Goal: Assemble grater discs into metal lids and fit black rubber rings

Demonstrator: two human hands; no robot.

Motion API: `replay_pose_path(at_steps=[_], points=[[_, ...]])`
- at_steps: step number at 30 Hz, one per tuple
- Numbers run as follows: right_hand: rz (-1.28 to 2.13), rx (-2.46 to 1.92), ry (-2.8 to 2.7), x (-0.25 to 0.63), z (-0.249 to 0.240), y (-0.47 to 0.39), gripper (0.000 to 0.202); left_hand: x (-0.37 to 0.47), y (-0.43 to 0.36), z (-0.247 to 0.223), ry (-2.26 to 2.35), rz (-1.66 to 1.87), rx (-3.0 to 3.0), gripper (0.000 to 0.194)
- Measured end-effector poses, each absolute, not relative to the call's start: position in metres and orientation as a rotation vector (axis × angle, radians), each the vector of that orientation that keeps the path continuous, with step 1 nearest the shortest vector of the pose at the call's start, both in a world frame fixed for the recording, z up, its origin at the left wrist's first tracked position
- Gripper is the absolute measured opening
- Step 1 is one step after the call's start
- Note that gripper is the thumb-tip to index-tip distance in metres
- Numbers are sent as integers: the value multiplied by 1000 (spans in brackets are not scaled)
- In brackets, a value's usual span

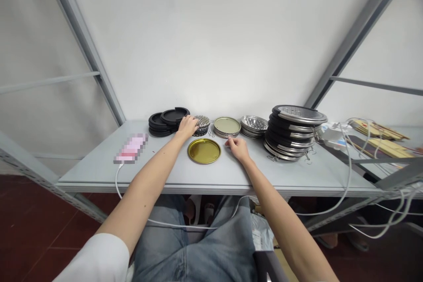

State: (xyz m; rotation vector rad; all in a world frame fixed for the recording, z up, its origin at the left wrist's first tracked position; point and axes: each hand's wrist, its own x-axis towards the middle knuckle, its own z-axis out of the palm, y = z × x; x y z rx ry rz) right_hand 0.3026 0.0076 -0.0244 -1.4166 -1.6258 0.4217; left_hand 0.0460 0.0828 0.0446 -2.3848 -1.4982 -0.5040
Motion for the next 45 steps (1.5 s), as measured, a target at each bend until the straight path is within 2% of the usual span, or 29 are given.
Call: replay_pose_path(at_steps=[17, 39, 45], points=[[428, -1419, -1607, 303, -25, 8, 51, 52, 77, 50, -1469, -534, -2470, 13], [428, -1422, -1630, 304, -25, 8, 50, 57, 63, 50, -1280, -654, -2506, 16], [480, -1287, -1564, 302, -27, 11, 36, 57, 34, 30, -1106, -821, -2554, 15]])
